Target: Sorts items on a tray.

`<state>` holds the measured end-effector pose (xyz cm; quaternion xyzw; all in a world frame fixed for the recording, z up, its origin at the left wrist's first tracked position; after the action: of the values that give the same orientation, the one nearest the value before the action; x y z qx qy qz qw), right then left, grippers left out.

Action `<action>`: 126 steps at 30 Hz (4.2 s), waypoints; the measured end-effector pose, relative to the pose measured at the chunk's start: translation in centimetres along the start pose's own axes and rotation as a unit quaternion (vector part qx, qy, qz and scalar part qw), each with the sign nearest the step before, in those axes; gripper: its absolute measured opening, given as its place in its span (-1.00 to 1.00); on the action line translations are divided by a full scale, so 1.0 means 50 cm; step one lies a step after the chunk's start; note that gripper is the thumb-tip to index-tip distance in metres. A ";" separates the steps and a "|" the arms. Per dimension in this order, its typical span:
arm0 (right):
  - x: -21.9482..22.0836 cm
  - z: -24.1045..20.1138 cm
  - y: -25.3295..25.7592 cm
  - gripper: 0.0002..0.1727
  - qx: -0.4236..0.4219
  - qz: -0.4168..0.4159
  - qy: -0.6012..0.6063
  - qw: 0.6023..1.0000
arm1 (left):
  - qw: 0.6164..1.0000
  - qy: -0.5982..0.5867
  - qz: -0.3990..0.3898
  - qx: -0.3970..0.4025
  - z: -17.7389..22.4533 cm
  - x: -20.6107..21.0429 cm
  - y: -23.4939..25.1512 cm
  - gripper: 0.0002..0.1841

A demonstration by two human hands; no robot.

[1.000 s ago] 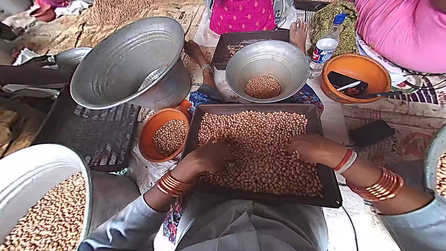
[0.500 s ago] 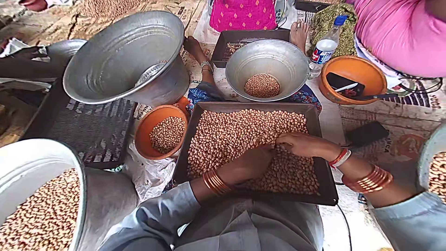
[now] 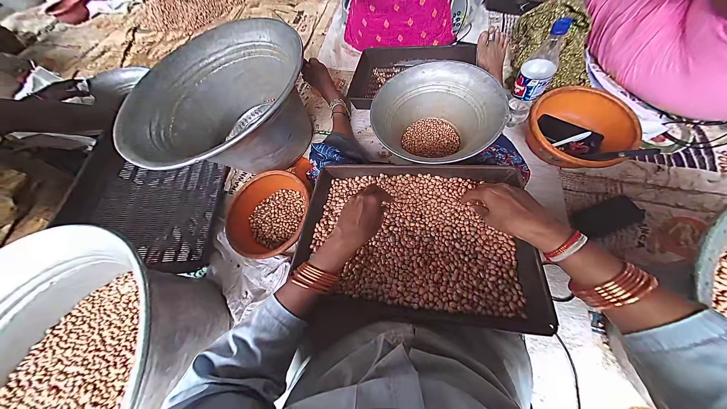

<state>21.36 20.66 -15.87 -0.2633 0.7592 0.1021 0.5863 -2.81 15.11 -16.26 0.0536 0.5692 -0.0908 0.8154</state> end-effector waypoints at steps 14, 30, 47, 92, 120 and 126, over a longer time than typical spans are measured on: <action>0.045 -0.049 -0.031 -0.88 -0.018 -0.211 -0.087 0.973 | 0.994 -0.033 -0.086 0.052 0.066 0.094 0.024 -0.82; 0.082 -0.071 -0.031 -0.78 0.003 -0.246 -0.062 0.967 | 0.987 -0.015 -0.131 0.090 0.125 0.117 0.061 -0.80; 0.041 -0.051 -0.002 -0.81 -0.001 -0.004 0.039 0.999 | 0.954 -0.296 -0.016 -0.036 0.041 0.042 0.039 -0.83; 0.097 -0.083 -0.003 -0.72 0.027 -0.126 0.027 0.991 | 0.949 -0.309 0.046 -0.041 -0.019 0.046 0.046 -0.83; 0.026 -0.090 0.100 -0.76 -0.054 0.041 -0.056 0.996 | 0.970 -0.212 0.116 -0.022 -0.051 0.036 0.108 -0.87; 0.060 -0.089 0.106 -0.73 -0.067 0.012 -0.083 0.994 | 0.980 -0.194 0.032 0.011 -0.029 0.055 0.098 -0.85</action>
<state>14.37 22.21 -18.24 -0.2833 0.7026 0.1811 0.6272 -2.17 19.96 -19.43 0.0618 0.3970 -0.0799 0.9123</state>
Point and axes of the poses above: each hand's wrist, its own y-axis towards the middle knuckle, its own x-axis out of the palm, z = x × y, the point moved 7 cm from there along y, towards the middle knuckle, and after that the axes turned 5 degrees about x, right-handed, at the moved point
